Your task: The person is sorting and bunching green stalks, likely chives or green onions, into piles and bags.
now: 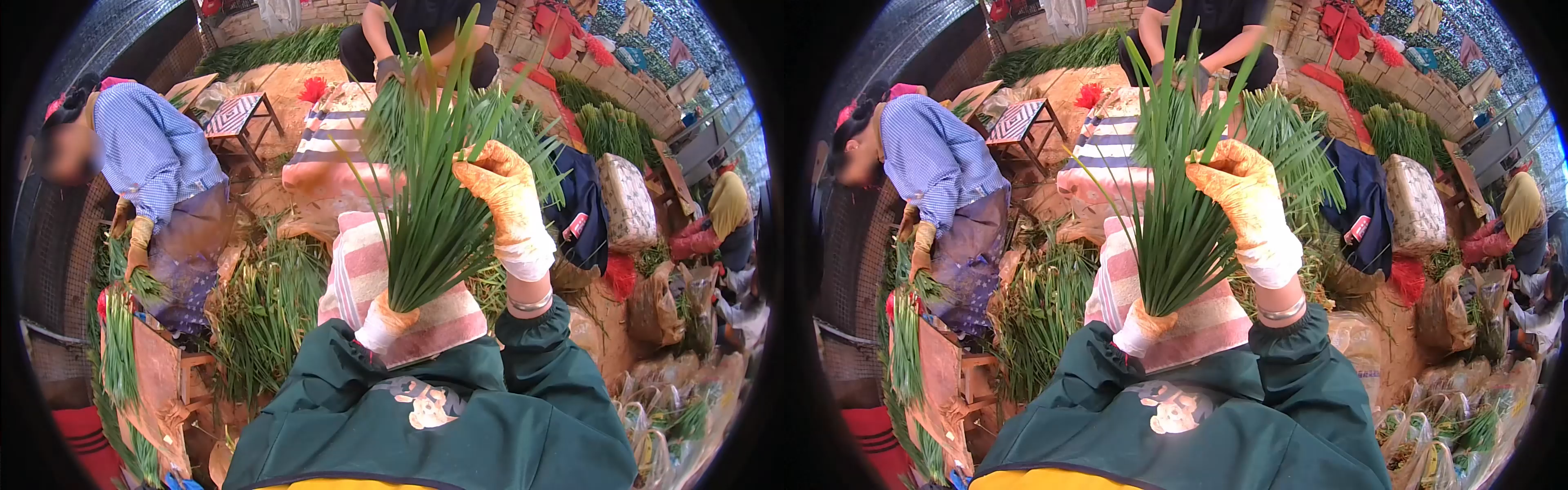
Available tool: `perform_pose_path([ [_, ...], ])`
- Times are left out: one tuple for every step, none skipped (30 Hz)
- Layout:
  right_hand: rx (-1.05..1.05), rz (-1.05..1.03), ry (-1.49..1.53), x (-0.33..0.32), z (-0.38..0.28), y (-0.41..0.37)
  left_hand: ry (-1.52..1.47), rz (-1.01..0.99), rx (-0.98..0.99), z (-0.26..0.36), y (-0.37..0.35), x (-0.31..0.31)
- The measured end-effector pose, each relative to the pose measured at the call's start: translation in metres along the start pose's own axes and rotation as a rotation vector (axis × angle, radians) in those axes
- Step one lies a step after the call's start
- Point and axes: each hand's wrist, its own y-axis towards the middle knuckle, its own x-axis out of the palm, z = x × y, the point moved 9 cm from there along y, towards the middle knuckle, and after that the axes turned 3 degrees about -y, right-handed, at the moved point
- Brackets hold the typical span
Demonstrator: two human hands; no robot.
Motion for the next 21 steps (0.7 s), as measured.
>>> perform_pose_path([
  [0.003, 0.019, -0.049, -0.003, 0.0, 0.0, -0.001, -0.001, 0.0, 0.002, 0.0, -0.001],
  [0.004, 0.02, -0.049, -0.003, 0.001, 0.001, -0.041, -0.014, -0.038, 0.001, 0.0, -0.002],
  [-0.029, 0.033, -0.028, -0.005, 0.002, 0.001, -0.081, -0.026, -0.075, 0.0, 0.0, -0.002],
  [-0.061, 0.045, -0.007, -0.006, 0.001, 0.002, -0.081, -0.027, -0.075, 0.0, 0.0, -0.003],
  [-0.061, 0.046, -0.007, -0.006, 0.0, 0.002, -0.073, -0.039, -0.09, -0.002, 0.0, -0.002],
  [-0.034, 0.054, -0.006, -0.007, 0.001, 0.002, -0.064, -0.05, -0.106, -0.003, 0.0, -0.001],
  [-0.007, 0.062, -0.004, -0.007, 0.003, 0.002, -0.064, -0.051, -0.105, -0.006, -0.001, 0.002],
  [-0.008, 0.062, -0.004, -0.006, 0.003, 0.002, -0.011, -0.022, -0.076, -0.009, -0.002, 0.003],
  [0.029, 0.073, 0.079, -0.006, 0.008, 0.001, 0.042, 0.007, -0.046, -0.001, 0.001, 0.0],
  [0.065, 0.084, 0.162, -0.005, 0.013, 0.001, 0.042, 0.008, -0.044, 0.005, 0.003, -0.002],
  [0.064, 0.083, 0.163, -0.006, 0.019, 0.004, -0.145, 0.029, -0.175, 0.0, 0.001, -0.006],
  [-0.005, 0.036, 0.27, 0.004, 0.014, 0.009, -0.332, 0.049, -0.307, -0.003, -0.001, -0.007],
  [-0.075, -0.012, 0.377, 0.013, 0.006, 0.011, -0.331, 0.05, -0.307, -0.004, -0.002, -0.008],
  [0.132, 0.112, 0.377, 0.006, 0.019, 0.008, -0.368, 0.047, -0.354, -0.009, -0.004, -0.006],
  [-0.054, -0.042, 0.513, -0.002, 0.018, 0.018, -0.406, 0.046, -0.403, -0.014, -0.006, -0.004],
  [-0.208, -0.055, 0.55, -0.012, 0.005, 0.023, -0.407, 0.05, -0.405, -0.015, -0.007, -0.003],
  [-0.261, -0.02, 0.591, -0.029, -0.004, 0.024, -0.403, 0.081, -0.373, -0.014, -0.006, -0.005],
  [-0.315, 0.013, 0.63, -0.046, -0.013, 0.025, -0.4, 0.112, -0.344, -0.013, -0.007, -0.007],
  [-0.263, 0.088, 0.67, -0.072, -0.021, 0.024, -0.405, 0.117, -0.347, -0.016, -0.008, -0.006],
  [-0.364, 0.183, 0.467, -0.098, -0.04, 0.013, -0.36, 0.117, -0.324, -0.016, -0.006, -0.006],
  [-0.462, 0.275, 0.261, -0.122, -0.057, -0.005, -0.314, 0.117, -0.303, -0.015, -0.005, -0.006],
])
